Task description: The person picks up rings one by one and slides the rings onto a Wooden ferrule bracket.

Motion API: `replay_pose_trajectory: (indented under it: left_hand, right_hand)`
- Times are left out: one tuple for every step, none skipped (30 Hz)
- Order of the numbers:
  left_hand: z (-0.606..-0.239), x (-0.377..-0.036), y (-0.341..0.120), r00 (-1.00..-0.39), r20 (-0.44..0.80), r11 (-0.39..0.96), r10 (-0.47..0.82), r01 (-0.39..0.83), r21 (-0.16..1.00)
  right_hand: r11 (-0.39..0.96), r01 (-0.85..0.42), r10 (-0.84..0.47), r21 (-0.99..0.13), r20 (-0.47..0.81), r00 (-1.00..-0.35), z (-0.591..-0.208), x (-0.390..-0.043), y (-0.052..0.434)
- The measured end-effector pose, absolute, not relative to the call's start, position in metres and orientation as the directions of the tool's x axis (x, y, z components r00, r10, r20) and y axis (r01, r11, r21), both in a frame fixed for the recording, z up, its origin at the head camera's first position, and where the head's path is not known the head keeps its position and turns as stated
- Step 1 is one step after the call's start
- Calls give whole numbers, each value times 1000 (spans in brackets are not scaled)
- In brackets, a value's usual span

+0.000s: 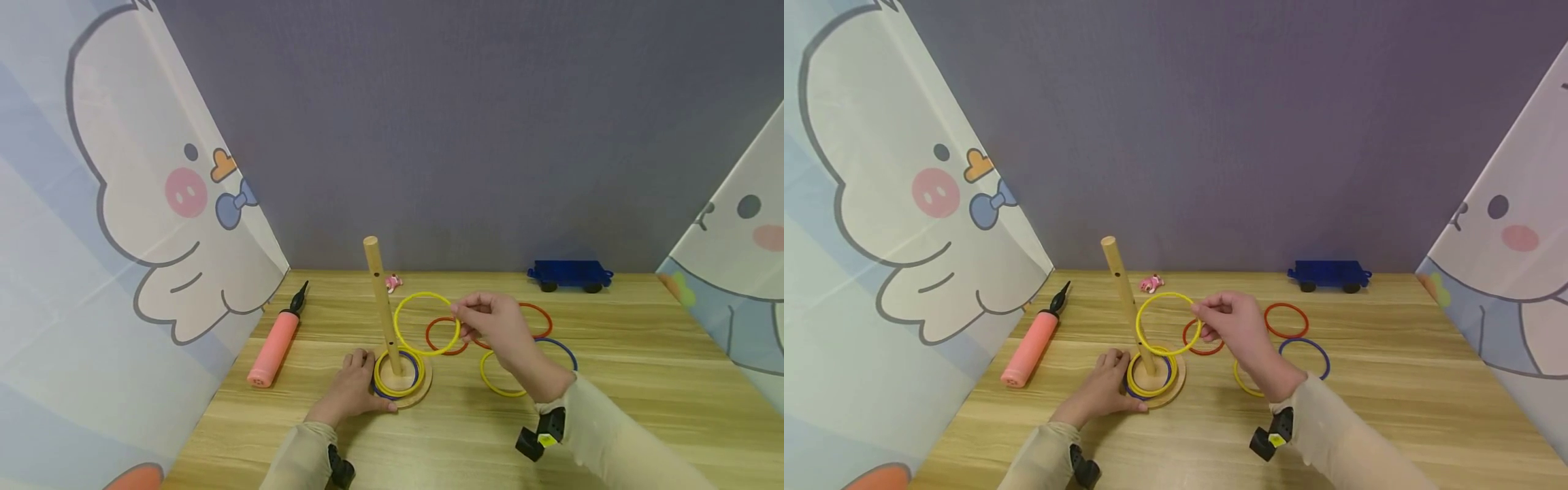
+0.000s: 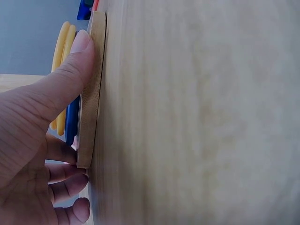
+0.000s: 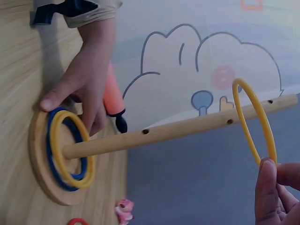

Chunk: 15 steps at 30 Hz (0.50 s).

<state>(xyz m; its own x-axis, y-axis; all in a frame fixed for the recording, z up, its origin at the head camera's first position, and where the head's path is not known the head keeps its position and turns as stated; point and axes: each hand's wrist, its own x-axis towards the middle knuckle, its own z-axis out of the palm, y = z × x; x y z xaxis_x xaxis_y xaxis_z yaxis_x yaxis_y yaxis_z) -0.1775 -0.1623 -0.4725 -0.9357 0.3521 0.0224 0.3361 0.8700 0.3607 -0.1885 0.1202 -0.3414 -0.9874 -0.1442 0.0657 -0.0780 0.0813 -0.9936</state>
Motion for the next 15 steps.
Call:
replay_pose_trajectory:
  left_hand:
    - [-473, -178, -162, -936, 22, 871, 352, 336, 359]
    - [-473, -178, -162, -935, 23, 872, 353, 338, 356]
    - [-474, -178, -162, -935, 22, 872, 353, 338, 354]
    - [-474, -178, -162, -935, 22, 873, 354, 339, 351]
    - [-475, -179, -163, -935, 22, 874, 354, 339, 349]
    - [-475, -179, -163, -935, 22, 874, 353, 338, 349]
    - [-475, -179, -163, -935, 25, 874, 355, 341, 347]
    - [-475, -179, -163, -934, 25, 873, 356, 342, 348]
    - [-476, -179, -163, -934, 26, 872, 356, 342, 350]
    - [-476, -179, -163, -934, 26, 873, 356, 342, 348]
    - [-476, -179, -163, -933, 28, 871, 358, 345, 349]
    - [-476, -179, -163, -933, 28, 871, 359, 346, 349]
    - [-476, -179, -163, -932, 32, 870, 361, 349, 347]
    - [-476, -179, -163, -932, 29, 871, 361, 348, 346]
    - [-476, -179, -163, -932, 29, 872, 362, 349, 343]
  right_hand:
    - [77, -84, -144, -993, 72, -987, -338, -188, 120]
    - [74, -88, -144, -993, 77, -987, -335, -187, 119]
    - [65, -93, -144, -994, 83, -986, -331, -187, 118]
    - [59, -98, -142, -993, 89, -986, -328, -186, 118]
    - [52, -101, -139, -994, 93, -986, -324, -186, 117]
    - [49, -106, -138, -993, 98, -986, -320, -186, 116]
    - [46, -112, -137, -993, 105, -985, -317, -186, 115]
    - [44, -116, -136, -992, 109, -985, -313, -185, 114]
    - [40, -123, -135, -992, 117, -984, -309, -185, 113]
    - [37, -131, -133, -991, 125, -983, -306, -185, 112]
    - [35, -140, -131, -990, 134, -982, -302, -185, 111]
    - [35, -151, -129, -988, 146, -981, -299, -185, 110]
    - [32, -163, -125, -986, 158, -979, -296, -184, 109]
    - [26, -177, -120, -984, 173, -978, -293, -184, 108]
    - [19, -192, -115, -981, 188, -975, -290, -184, 107]
